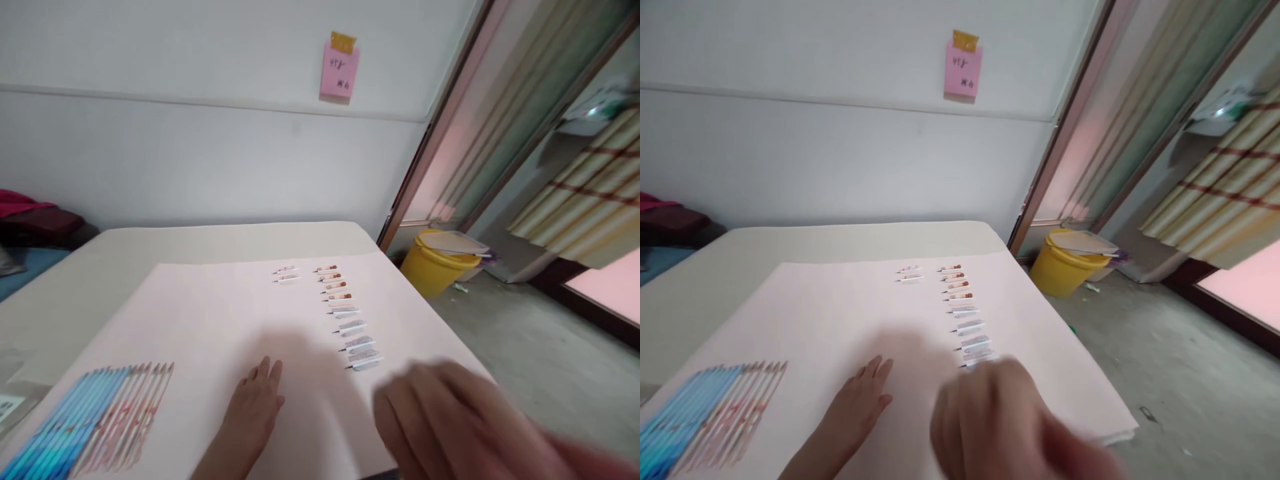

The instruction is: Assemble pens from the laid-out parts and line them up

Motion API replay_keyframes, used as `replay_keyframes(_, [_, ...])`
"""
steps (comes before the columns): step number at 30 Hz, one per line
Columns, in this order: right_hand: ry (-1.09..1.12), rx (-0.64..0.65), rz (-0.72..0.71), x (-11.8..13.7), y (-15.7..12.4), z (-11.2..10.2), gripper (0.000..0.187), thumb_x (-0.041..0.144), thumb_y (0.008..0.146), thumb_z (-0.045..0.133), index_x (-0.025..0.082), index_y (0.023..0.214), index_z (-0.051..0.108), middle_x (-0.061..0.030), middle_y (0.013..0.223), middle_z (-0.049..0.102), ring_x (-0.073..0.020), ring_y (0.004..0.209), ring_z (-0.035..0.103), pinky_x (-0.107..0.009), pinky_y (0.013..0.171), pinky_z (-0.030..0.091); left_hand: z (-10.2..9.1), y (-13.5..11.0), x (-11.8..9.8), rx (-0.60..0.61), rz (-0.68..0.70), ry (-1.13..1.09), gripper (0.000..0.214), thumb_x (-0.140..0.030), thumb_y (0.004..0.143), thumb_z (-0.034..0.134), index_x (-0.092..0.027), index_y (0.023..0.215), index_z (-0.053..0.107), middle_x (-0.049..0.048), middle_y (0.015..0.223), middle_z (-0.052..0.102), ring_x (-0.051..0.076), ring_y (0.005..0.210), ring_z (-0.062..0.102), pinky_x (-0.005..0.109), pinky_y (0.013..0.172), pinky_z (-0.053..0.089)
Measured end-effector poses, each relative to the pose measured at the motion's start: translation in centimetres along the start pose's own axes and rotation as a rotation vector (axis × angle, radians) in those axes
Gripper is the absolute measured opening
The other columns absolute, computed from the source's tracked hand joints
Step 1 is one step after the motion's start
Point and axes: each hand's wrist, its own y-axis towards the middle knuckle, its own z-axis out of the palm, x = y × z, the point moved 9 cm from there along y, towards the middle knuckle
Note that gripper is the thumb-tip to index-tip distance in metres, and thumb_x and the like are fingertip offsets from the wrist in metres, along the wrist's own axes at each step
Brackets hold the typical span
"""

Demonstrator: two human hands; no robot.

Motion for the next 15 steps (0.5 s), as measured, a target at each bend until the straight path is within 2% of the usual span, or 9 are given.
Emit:
replay_keyframes(2, [0.286,-0.187,0.029,-1.1,3.4,-1.4,0.042,0.058,0.083,0.042,0.023,0.073,0.062,0.0025,0.057,0.053,-0.0092,0.052,0.052,-0.021,0.046,0.036,-0.6,0.1,1.0,-0.064,-0.024,-0.009,0.059,-0.023,0.082,0.037,-0.014,0.140,0.031,0.0137,0.146,0.029,0.028,0.127,0.036,0.039,0.099,0.032])
replay_keyframes(3, [0.522,-0.327,0.066,-2.5,4.7,-2.2,0.031,0.050,0.082,0.051,0.023,0.074,0.062,0.0026,0.056,0.052,-0.0085,0.049,0.047,-0.020,0.045,0.036,-1.1,0.1,1.7,-0.103,-0.041,-0.019,0.061,-0.024,0.083,0.036,-0.013,0.142,0.026,0.0139,0.147,0.028,0.028,0.128,0.035,0.039,0.099,0.031])
replay_keyframes(4, [0.709,-0.380,0.116,-4.0,5.8,-2.1,0.024,0.045,0.083,0.052,0.023,0.079,0.063,0.0026,0.059,0.053,-0.0080,0.048,0.045,-0.020,0.045,0.037,-1.5,0.0,2.4,-0.149,-0.059,-0.032,0.063,-0.026,0.083,0.035,-0.012,0.143,0.020,0.0145,0.146,0.028,0.027,0.128,0.034,0.039,0.099,0.031])
replay_keyframes(6, [0.947,-0.428,0.220,-7.0,7.1,-1.5,0.023,0.040,0.085,0.050,0.022,0.088,0.064,0.0017,0.064,0.055,-0.0077,0.047,0.043,-0.020,0.045,0.037,-2.5,-0.1,4.0,-0.246,-0.092,-0.058,0.066,-0.029,0.085,0.031,-0.008,0.144,0.009,0.0160,0.143,0.033,0.026,0.127,0.036,0.038,0.098,0.031])
replay_keyframes(8, [1.074,-0.451,0.301,-9.5,7.5,-0.9,0.024,0.039,0.085,0.049,0.021,0.090,0.064,0.0013,0.066,0.055,-0.0075,0.048,0.043,-0.020,0.046,0.037,-3.2,-0.3,5.3,-0.324,-0.125,-0.084,0.068,-0.032,0.087,0.028,-0.006,0.143,0.001,0.0176,0.138,0.040,0.027,0.122,0.042,0.037,0.093,0.035])
replay_keyframes(10, [1.141,-0.441,0.349,-11.0,7.3,-0.3,0.026,0.040,0.086,0.048,0.019,0.093,0.063,0.0013,0.067,0.055,-0.0071,0.048,0.042,-0.019,0.045,0.036,-3.4,-0.5,6.2,-0.350,-0.153,-0.098,0.069,-0.033,0.087,0.027,-0.005,0.142,-0.003,0.0187,0.132,0.046,0.028,0.117,0.046,0.038,0.088,0.038])
replay_keyframes(15, [1.170,-0.423,0.400,-12.2,6.7,0.9,0.028,0.042,0.086,0.050,0.018,0.094,0.062,0.0020,0.064,0.055,-0.0061,0.046,0.041,-0.018,0.044,0.035,-2.8,-0.4,5.5,-0.319,-0.120,-0.100,0.068,-0.032,0.087,0.025,-0.004,0.142,-0.005,0.0201,0.134,0.043,0.029,0.116,0.046,0.039,0.086,0.038])
